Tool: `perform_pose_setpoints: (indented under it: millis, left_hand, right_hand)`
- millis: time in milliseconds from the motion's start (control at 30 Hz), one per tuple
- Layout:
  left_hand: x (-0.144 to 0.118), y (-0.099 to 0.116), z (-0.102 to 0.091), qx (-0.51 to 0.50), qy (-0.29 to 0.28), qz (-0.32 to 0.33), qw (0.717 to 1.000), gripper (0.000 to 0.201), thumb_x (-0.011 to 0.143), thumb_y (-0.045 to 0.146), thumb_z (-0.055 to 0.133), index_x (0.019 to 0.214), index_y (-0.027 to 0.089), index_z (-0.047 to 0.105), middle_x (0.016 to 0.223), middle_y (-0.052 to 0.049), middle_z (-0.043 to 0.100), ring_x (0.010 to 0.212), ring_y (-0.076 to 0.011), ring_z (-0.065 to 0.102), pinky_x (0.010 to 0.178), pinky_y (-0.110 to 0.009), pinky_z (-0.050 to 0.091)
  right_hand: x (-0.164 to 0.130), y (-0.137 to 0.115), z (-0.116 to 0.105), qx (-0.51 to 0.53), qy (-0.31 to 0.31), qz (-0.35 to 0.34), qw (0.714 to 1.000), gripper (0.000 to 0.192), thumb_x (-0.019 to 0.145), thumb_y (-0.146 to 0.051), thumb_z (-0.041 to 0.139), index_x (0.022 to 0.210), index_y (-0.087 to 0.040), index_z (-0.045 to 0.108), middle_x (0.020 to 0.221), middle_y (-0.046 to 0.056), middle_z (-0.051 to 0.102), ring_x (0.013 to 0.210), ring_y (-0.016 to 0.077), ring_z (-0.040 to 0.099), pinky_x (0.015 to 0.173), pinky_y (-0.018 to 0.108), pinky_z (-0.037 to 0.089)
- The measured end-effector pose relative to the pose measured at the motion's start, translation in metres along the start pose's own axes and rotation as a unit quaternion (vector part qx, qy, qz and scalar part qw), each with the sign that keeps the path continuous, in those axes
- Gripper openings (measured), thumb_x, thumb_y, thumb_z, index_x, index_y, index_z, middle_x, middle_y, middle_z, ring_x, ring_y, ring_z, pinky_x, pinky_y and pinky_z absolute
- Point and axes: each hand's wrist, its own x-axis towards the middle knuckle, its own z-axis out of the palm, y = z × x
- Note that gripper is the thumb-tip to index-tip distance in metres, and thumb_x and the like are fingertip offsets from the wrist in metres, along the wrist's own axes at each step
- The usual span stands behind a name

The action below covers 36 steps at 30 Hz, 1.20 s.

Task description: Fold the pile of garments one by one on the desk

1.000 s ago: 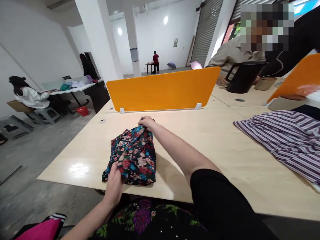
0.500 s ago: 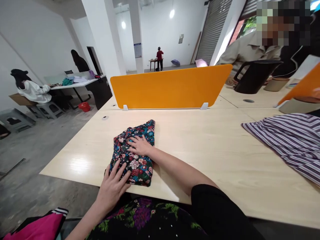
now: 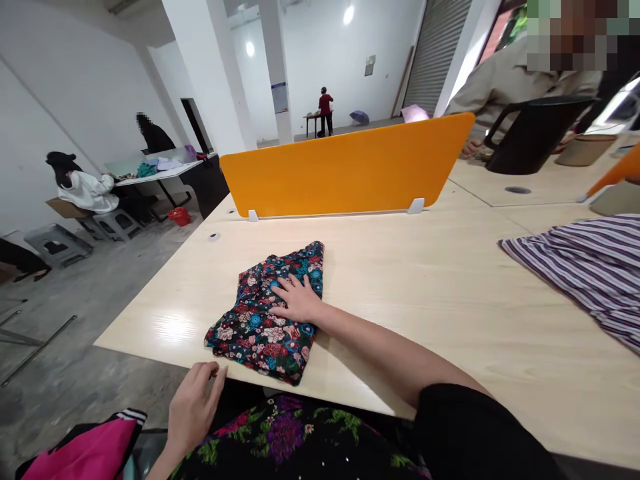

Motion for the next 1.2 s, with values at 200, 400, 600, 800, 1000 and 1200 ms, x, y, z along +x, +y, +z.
perform_pose_setpoints:
  millis: [200,400,600,800,1000,1200]
  left_hand:
    - [-0.006,0.003,0.003,-0.122,-0.009,-0.174,0.977,0.037,0.089,0.054,0.039,0.087,0.022,0.056,0.083,-0.003,0.062,0.079,-0.019,0.061,0.072,-0.03,0.046]
    - [-0.016,0.019,0.011,-0.368,-0.233,-0.368,0.822,0.059,0.078,0.073,0.037,0.076,0.019,0.06,0.072,-0.005,0.066,0.073,-0.0209,0.063,0.066,-0.03,0.048]
    - [-0.018,0.052,0.022,-0.561,-0.257,-0.409,0.673,0.056,0.07,0.069,0.058,0.089,0.016,0.067,0.091,-0.006,0.072,0.093,-0.0219,0.065,0.086,-0.033,0.049]
    - [-0.01,0.059,0.019,-0.687,-0.274,-0.378,0.558,0.058,0.068,0.063,0.067,0.096,0.012,0.069,0.095,-0.01,0.073,0.1,-0.0249,0.065,0.102,-0.04,0.041]
    - [-0.007,0.062,0.016,-0.746,-0.213,-0.392,0.495,0.062,0.063,0.054,0.077,0.108,0.013,0.065,0.111,-0.014,0.069,0.108,-0.0273,0.063,0.102,-0.042,0.043]
    - [-0.029,0.049,0.0,-0.741,-0.087,-0.422,0.515,0.057,0.059,0.039,0.083,0.107,0.014,0.064,0.103,-0.011,0.072,0.09,-0.0256,0.068,0.089,-0.04,0.052]
  right_hand:
    - [-0.055,-0.018,-0.002,-0.021,0.026,0.029,0.999,0.066,0.092,-0.062,0.029,0.142,-0.02,0.042,0.153,0.014,0.028,0.139,0.0398,0.018,0.107,0.067,0.013]
    - [0.002,-0.03,-0.013,-0.046,-0.065,-0.253,0.964,0.054,0.094,-0.054,0.04,0.14,-0.027,0.044,0.151,0.01,0.033,0.14,0.033,0.022,0.109,0.063,0.01]
    - [0.049,-0.035,-0.001,-0.033,-0.012,-0.278,0.96,0.055,0.094,-0.054,0.039,0.142,-0.027,0.041,0.147,0.01,0.041,0.137,0.0299,0.03,0.11,0.061,0.011]
    - [0.032,0.035,-0.014,-0.102,0.08,0.029,0.991,0.063,0.092,-0.062,0.032,0.138,-0.022,0.046,0.146,0.013,0.041,0.133,0.0392,0.031,0.102,0.069,0.018]
    - [-0.025,0.028,0.018,-0.185,0.098,0.044,0.977,0.052,0.097,-0.042,0.028,0.138,-0.014,0.044,0.143,0.015,0.044,0.127,0.0331,0.039,0.099,0.057,0.033]
    - [-0.053,-0.033,0.025,-0.152,0.094,-0.003,0.984,0.05,0.095,-0.046,0.032,0.132,-0.017,0.049,0.136,0.014,0.051,0.121,0.032,0.047,0.091,0.05,0.043]
